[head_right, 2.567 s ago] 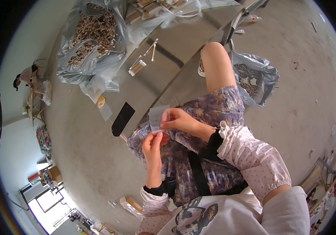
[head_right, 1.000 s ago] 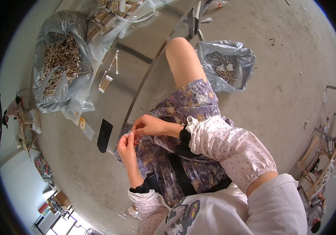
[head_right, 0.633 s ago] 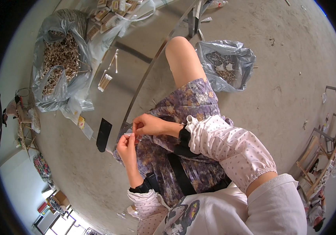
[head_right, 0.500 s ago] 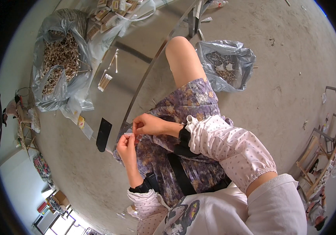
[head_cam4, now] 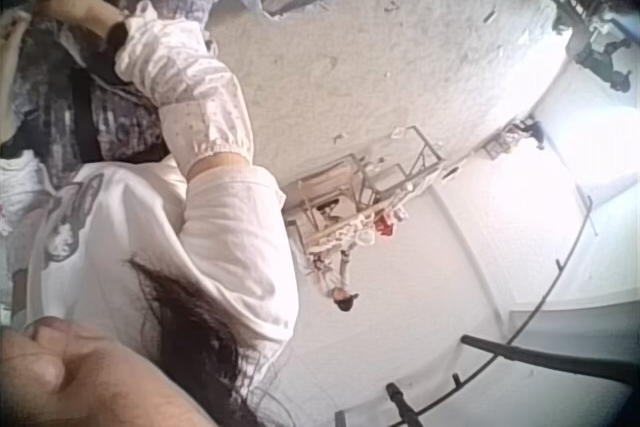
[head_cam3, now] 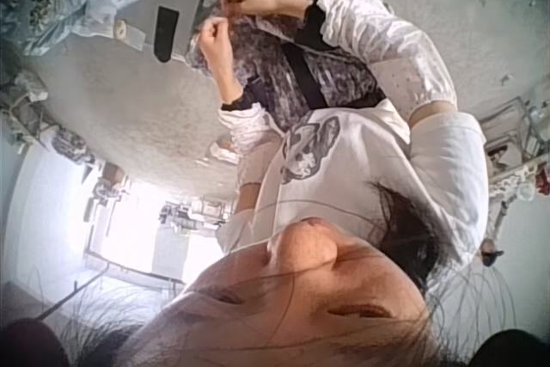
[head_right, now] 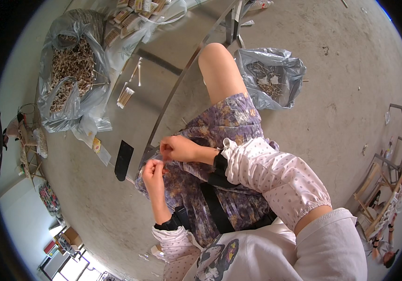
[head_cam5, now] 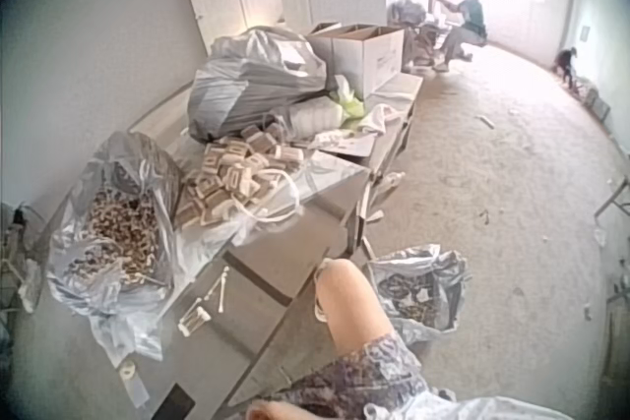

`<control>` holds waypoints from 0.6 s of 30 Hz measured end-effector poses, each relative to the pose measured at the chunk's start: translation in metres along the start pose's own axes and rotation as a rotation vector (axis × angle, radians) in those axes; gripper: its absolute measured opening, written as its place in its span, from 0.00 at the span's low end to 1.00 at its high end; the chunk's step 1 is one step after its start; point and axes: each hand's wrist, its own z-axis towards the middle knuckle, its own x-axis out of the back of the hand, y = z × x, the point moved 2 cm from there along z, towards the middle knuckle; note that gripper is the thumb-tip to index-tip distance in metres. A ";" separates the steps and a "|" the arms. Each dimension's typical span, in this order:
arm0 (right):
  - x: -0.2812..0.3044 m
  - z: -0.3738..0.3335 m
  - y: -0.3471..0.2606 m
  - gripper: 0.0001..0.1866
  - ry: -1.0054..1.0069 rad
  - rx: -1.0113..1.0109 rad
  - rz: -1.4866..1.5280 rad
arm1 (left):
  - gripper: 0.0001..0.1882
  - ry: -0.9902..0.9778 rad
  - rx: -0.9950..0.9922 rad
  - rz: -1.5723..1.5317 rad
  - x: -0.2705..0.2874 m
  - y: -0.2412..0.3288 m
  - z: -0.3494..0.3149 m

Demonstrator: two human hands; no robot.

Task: The person is aligning cotton swabs on a flat surface and then placing them into plastic bags.

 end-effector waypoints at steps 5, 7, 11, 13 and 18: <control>0.002 0.000 -0.002 0.08 0.092 0.073 -0.176 | 0.08 0.001 0.070 0.031 -0.005 0.001 0.000; -0.004 -0.003 -0.003 0.10 -0.015 0.086 -0.222 | 0.09 0.003 0.093 0.054 -0.003 -0.002 0.000; -0.004 -0.002 0.002 0.10 -0.049 0.048 -0.406 | 0.11 -0.155 0.102 0.199 -0.005 -0.001 -0.003; -0.001 0.001 0.005 0.07 0.039 0.033 -0.318 | 0.08 -0.073 -0.029 0.283 -0.006 0.004 -0.009; 0.000 0.007 0.008 0.06 -0.063 -0.032 -0.103 | 0.42 0.042 -0.432 0.680 -0.010 0.030 -0.016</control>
